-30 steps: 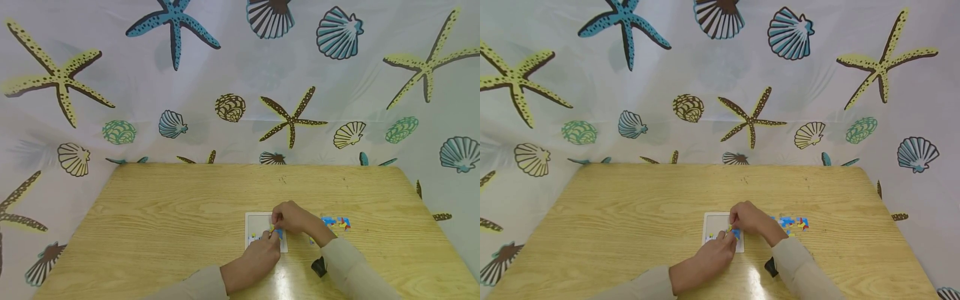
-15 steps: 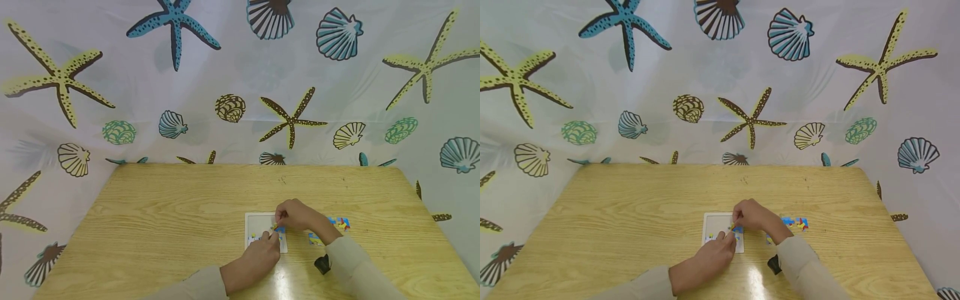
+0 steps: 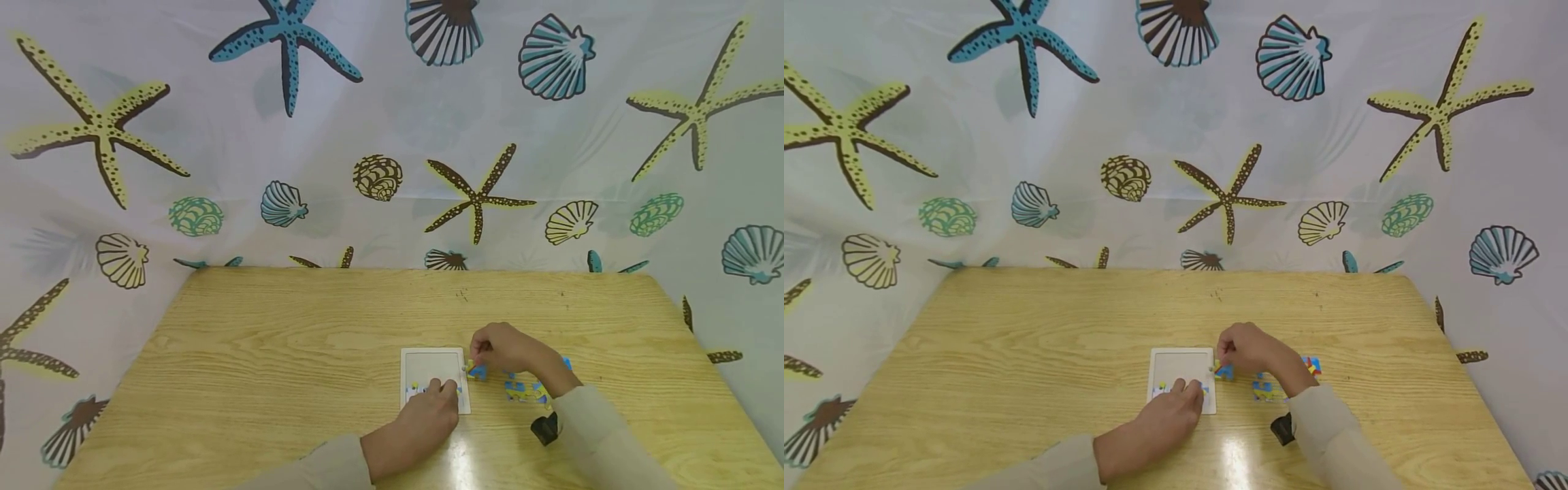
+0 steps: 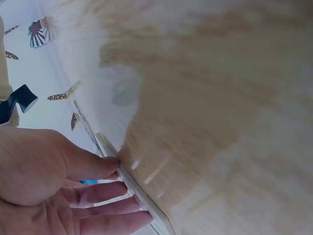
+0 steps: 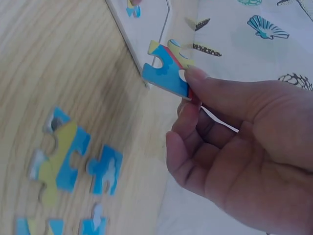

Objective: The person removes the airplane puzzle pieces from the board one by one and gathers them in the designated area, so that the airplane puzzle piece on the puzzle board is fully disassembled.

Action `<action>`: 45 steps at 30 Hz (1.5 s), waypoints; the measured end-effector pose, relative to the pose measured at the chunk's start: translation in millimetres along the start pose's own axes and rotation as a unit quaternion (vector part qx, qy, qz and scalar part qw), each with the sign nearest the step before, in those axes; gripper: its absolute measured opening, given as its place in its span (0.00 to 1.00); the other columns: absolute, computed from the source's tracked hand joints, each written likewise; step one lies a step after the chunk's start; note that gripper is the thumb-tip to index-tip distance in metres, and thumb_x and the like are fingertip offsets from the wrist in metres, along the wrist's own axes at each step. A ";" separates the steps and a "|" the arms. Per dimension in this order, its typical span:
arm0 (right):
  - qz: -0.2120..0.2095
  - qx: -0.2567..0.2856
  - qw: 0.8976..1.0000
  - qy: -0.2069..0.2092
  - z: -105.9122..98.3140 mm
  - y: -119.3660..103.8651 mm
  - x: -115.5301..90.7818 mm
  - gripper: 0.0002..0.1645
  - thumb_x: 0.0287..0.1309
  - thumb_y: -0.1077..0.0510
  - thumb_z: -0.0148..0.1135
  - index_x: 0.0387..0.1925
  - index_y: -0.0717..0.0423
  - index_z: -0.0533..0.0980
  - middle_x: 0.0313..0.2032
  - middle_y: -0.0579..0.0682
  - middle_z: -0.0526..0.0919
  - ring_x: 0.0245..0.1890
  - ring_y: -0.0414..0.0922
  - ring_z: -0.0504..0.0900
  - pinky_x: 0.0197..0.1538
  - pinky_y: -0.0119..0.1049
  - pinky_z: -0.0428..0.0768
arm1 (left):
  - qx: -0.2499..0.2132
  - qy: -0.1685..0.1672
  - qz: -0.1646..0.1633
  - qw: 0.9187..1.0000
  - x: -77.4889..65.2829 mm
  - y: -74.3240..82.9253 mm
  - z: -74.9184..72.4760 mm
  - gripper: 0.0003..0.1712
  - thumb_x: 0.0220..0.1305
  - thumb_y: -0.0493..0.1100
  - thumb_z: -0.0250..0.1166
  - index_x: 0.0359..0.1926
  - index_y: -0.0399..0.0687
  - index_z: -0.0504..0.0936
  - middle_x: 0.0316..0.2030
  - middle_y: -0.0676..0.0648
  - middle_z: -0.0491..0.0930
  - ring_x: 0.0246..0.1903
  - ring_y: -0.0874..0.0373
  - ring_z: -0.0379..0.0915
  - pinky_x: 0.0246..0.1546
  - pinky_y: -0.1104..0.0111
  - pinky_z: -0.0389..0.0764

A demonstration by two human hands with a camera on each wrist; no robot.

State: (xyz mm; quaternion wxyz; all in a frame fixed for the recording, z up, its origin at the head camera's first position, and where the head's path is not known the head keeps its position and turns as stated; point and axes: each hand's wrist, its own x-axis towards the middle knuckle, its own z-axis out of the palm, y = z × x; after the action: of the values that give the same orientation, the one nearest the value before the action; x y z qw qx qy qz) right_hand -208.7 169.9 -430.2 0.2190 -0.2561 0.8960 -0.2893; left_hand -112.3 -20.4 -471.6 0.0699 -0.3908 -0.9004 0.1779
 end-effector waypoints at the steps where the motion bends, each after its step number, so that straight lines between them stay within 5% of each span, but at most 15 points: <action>1: 0.001 0.000 1.000 -0.001 -1.9 1.7 -1.9 0.06 0.61 0.64 0.59 0.28 0.57 0.77 0.26 0.47 0.78 0.24 0.38 0.69 0.29 0.29 0.71 | 0.000 0.000 0.001 1.000 0.0 0.0 0.2 0.10 0.65 0.41 0.60 0.44 0.44 0.82 0.31 0.53 0.66 0.28 0.65 0.62 0.11 0.83 0.66; 17: 0.026 0.021 0.999 -0.023 -35.1 31.6 -32.6 0.06 0.61 0.67 0.55 0.29 0.60 0.77 0.25 0.50 0.77 0.22 0.40 0.67 0.28 0.32 0.70 | -0.006 0.005 0.002 1.000 -0.1 -0.6 -0.6 0.10 0.66 0.39 0.59 0.45 0.42 0.82 0.30 0.53 0.66 0.27 0.65 0.61 0.11 0.83 0.66; 36: 0.058 0.024 0.997 -0.053 -47.9 63.3 -62.8 0.07 0.59 0.67 0.55 0.27 0.60 0.76 0.23 0.48 0.77 0.23 0.43 0.72 0.28 0.33 0.72 | -0.033 -0.009 -0.002 0.999 1.6 0.2 0.3 0.10 0.65 0.40 0.60 0.45 0.42 0.82 0.31 0.52 0.66 0.28 0.64 0.60 0.11 0.82 0.68; 45: 0.097 0.019 0.993 -0.071 -49.4 71.4 -74.4 0.09 0.59 0.67 0.54 0.24 0.58 0.76 0.19 0.43 0.68 0.21 0.39 0.63 0.27 0.32 0.65 | -0.025 -0.015 -0.006 1.000 0.6 -0.2 0.6 0.10 0.65 0.40 0.60 0.45 0.42 0.82 0.31 0.52 0.66 0.28 0.64 0.60 0.11 0.81 0.68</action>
State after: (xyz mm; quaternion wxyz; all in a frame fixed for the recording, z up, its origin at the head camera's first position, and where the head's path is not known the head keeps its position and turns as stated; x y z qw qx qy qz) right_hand -201.7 283.6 -420.6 0.3140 -0.1834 0.8933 -0.2642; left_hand -112.9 -20.2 -472.0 0.0478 -0.3839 -0.9080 0.1611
